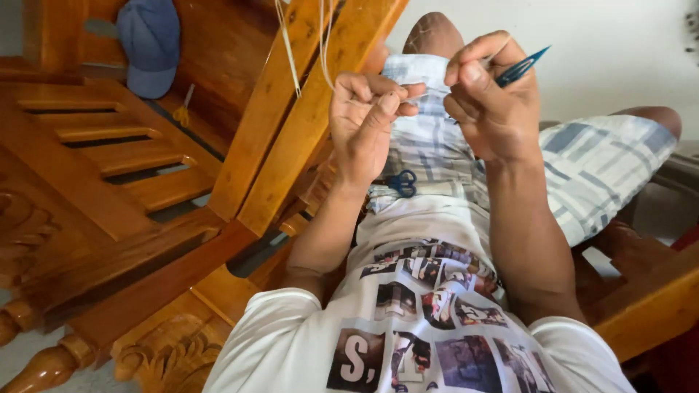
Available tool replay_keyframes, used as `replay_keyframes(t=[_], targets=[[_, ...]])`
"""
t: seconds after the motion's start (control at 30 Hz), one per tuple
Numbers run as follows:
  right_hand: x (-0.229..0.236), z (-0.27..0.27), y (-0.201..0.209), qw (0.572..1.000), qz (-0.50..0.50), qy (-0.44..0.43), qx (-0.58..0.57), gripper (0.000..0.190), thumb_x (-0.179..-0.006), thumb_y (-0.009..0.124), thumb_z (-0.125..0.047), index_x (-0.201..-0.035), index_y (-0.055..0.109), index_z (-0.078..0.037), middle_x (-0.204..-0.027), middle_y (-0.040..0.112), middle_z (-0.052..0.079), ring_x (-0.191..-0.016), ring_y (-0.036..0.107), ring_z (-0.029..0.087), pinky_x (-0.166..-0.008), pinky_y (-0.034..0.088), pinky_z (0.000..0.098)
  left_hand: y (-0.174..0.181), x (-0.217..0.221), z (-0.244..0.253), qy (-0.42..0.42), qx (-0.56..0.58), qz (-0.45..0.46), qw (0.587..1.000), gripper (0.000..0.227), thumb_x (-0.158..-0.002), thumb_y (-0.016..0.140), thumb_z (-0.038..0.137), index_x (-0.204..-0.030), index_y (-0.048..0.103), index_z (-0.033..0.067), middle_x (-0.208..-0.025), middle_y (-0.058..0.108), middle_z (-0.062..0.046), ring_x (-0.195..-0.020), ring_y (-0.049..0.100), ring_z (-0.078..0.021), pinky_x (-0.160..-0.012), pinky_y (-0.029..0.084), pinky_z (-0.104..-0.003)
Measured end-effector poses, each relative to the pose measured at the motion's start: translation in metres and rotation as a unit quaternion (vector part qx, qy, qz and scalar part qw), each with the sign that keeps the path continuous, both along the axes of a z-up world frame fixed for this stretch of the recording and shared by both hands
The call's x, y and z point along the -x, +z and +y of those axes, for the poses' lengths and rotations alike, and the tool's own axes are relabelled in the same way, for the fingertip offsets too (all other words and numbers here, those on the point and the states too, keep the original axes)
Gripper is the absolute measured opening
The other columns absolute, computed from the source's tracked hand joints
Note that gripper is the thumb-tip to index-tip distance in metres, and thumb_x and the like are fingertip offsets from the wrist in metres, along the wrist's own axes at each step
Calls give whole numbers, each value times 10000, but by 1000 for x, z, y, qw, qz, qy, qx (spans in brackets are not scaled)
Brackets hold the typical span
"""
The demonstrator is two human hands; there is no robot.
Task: Repairing a fishing net by tying knots using a netting needle and thin line.
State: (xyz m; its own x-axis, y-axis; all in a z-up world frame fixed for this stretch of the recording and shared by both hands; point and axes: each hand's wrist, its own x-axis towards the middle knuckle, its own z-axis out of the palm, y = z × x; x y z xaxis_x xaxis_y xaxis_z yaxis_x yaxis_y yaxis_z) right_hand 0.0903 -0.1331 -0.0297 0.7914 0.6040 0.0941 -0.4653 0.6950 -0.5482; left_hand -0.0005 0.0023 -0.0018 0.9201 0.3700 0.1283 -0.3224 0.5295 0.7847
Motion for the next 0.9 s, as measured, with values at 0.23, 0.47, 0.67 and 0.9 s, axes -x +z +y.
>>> replay_keyframes(t=[0.23,0.47,0.67,0.9], targets=[[5,-5,-17,999,33,6,-7,122,-951,623,-108,-1025,540,-59,-905,635,99,-449,269,17,-416,226,164,-18,-2,8,-78,103,-2,992,233,-932,561,15,-1079,416,124,-950,545,-53,-1095,600,-251,-896,491,-310],[6,-10,-27,998,55,0,-14,105,-957,628,-113,-1027,564,-66,-910,643,98,-451,266,12,-421,217,165,-20,-5,3,-139,138,-16,980,247,-952,509,31,-1165,458,147,-1002,513,-65,-1141,512,-229,-968,459,-383],[7,-14,-26,998,63,-9,30,133,-937,662,-130,-1010,565,-76,-888,638,72,-457,307,11,-439,269,157,-17,-6,0,-177,138,-36,974,264,-953,500,50,-1186,488,173,-995,494,-40,-1084,478,-202,-910,419,-328],[7,-26,-16,997,5,1,74,184,-984,602,-214,-1115,557,-93,-986,634,61,-473,287,-14,-440,247,138,-23,-6,-9,-153,106,-58,981,303,-885,526,17,-1161,519,142,-896,497,-47,-1050,516,-204,-891,449,-337]])
